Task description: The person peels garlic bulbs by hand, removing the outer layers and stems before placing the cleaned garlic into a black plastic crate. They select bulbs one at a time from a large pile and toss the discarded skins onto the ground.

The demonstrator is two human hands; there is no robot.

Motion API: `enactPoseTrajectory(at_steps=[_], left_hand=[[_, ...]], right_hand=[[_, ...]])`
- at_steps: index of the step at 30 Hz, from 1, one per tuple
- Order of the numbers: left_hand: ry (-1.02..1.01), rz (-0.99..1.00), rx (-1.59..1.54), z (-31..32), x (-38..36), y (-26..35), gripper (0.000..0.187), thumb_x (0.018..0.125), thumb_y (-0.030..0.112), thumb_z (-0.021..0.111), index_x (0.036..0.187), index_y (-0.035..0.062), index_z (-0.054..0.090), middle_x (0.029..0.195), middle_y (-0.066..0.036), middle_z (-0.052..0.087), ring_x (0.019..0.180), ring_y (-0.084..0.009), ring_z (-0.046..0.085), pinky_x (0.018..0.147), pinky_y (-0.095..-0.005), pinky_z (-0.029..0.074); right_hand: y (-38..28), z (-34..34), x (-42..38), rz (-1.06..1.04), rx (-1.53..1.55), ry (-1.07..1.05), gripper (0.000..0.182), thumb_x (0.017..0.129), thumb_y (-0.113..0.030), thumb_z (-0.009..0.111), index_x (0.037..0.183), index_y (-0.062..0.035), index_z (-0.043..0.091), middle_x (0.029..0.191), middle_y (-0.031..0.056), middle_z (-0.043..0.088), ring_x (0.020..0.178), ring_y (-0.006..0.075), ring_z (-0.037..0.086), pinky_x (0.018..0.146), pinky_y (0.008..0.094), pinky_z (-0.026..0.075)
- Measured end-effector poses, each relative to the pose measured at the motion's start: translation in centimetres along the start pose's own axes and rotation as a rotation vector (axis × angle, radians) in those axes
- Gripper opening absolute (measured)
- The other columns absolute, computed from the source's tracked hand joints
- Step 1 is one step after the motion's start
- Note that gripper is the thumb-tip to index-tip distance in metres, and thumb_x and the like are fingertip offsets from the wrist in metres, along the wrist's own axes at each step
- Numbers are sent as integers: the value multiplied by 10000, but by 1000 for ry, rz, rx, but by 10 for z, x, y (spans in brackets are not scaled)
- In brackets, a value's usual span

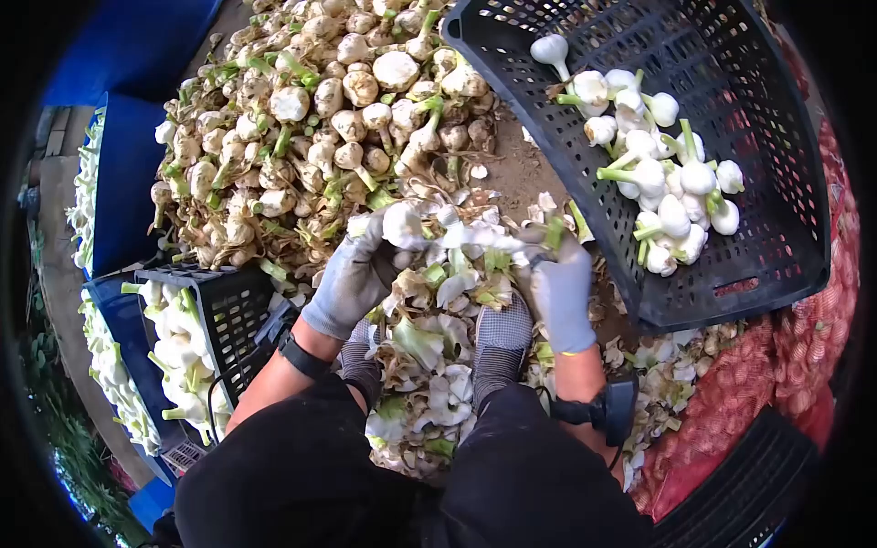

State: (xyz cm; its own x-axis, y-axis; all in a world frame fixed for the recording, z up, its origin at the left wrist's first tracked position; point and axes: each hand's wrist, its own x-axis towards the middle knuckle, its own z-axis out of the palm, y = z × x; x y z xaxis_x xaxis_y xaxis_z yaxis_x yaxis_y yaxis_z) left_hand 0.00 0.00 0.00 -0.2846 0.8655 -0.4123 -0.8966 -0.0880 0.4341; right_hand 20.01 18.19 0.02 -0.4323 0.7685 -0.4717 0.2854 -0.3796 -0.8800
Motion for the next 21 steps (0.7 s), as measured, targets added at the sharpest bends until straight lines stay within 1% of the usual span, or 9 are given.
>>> enactPoseTrajectory(at_steps=[3,6,9,11,12,16,18,19,21], left_hand=[[26,149,417,0,2,13,379,995,121,545,1359,39,476,1069,-34,646,940,-129,624,884,-285,495],[-25,416,966,51,19,33,411,980,75,559,1375,37,450,1077,-51,666,958,-150,646,874,-290,504],[-395,226,281,127,29,72,638,982,323,556,1448,-28,298,1355,-211,521,1147,-280,606,927,-357,539],[-200,373,517,114,30,95,581,972,318,580,1419,-7,399,1323,-180,558,1085,-255,634,909,-357,539],[-79,334,602,96,27,99,539,957,304,608,1380,6,454,1276,-154,592,1045,-235,644,889,-348,541],[151,114,1289,6,21,40,463,867,244,714,1269,66,571,1085,-121,663,906,-220,661,793,-333,541],[165,174,1767,-20,15,-7,395,821,211,738,1176,77,627,1026,-154,649,889,-288,659,780,-359,538],[222,188,1999,-18,14,-22,343,801,193,744,1114,79,661,1000,-174,638,889,-325,654,786,-375,537],[228,122,2022,-25,29,-25,227,773,128,693,986,52,677,853,-201,609,854,-398,630,773,-444,532]], right_hand=[[3,1,1,-33,-133,53,295,844,118,476,1075,-4,612,872,63,643,692,90,584,570,209,479],[28,6,0,201,324,-230,299,843,138,451,1064,11,607,852,71,630,708,107,580,616,209,476],[-1,39,-28,36,-318,-624,243,833,65,536,1042,2,643,874,97,636,714,171,616,665,279,498],[5,52,-21,-239,-841,-744,261,763,-58,627,1024,-60,634,967,116,637,878,250,635,784,385,515],[3,63,-17,-447,-1115,-555,293,728,-124,669,1014,-61,645,1020,146,625,973,279,622,843,421,480],[23,71,0,-450,-1665,-764,375,721,-195,655,1070,-57,653,1045,154,630,1034,307,605,850,433,460],[15,79,-18,-121,-1643,-1224,405,728,-185,610,1112,-66,662,1047,151,649,1017,307,626,908,495,441],[30,67,-36,-410,-1395,-1329,454,726,-145,546,1160,-66,655,996,148,677,951,300,661,939,514,450],[28,51,-40,-292,-1058,-1405,479,728,-82,532,1194,-63,640,980,135,689,879,283,677,918,472,496]])
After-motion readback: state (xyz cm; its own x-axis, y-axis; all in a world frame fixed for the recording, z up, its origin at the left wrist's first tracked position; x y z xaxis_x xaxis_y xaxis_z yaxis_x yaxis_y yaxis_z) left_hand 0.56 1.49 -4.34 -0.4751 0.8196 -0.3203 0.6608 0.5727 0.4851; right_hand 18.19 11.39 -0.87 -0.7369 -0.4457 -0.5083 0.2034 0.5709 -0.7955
